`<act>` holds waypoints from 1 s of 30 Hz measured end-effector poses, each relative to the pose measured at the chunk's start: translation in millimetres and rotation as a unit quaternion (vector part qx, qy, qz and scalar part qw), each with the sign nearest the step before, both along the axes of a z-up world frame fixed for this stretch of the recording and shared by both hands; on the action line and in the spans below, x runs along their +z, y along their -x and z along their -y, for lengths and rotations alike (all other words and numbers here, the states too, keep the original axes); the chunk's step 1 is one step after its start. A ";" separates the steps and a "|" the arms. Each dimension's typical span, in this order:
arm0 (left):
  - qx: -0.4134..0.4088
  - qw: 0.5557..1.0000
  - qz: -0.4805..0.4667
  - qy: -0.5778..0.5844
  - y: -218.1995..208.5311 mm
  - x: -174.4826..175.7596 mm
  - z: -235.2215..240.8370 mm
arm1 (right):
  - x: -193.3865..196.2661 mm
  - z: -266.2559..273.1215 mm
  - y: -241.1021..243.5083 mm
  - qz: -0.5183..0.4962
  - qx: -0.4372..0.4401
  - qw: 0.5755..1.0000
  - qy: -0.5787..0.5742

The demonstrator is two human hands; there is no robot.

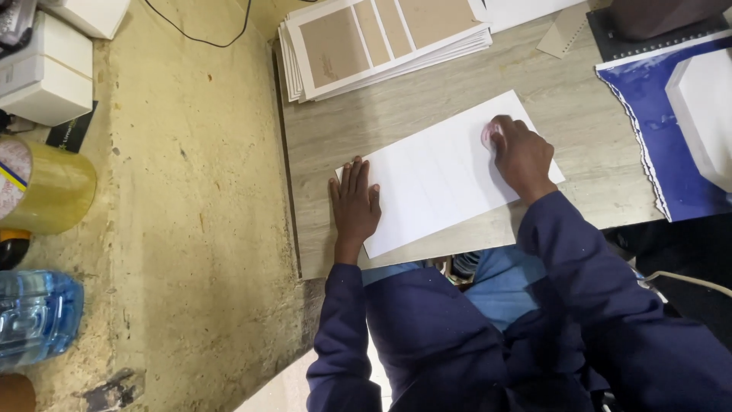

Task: Applying adhesive to paper liners and folding them over folder templates to complete the assembly.

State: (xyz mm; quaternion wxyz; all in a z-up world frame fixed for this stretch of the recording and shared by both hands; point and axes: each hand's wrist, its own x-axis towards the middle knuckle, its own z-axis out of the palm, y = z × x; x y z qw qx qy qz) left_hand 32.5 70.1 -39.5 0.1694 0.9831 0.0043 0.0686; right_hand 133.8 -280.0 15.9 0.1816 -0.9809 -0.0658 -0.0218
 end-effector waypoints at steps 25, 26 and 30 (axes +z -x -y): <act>0.035 0.999 0.004 -0.040 8.6 8.2 15.2 | 3.2 -24.8 89.6 0.015 0.127 0.990 0.056; 0.037 0.998 0.001 -0.053 6.9 8.1 16.1 | 3.1 -20.1 107.1 -0.020 0.135 0.990 0.028; 0.039 0.996 -0.008 -0.081 4.7 11.7 17.7 | -20.1 -21.0 130.8 -0.026 0.153 0.988 0.021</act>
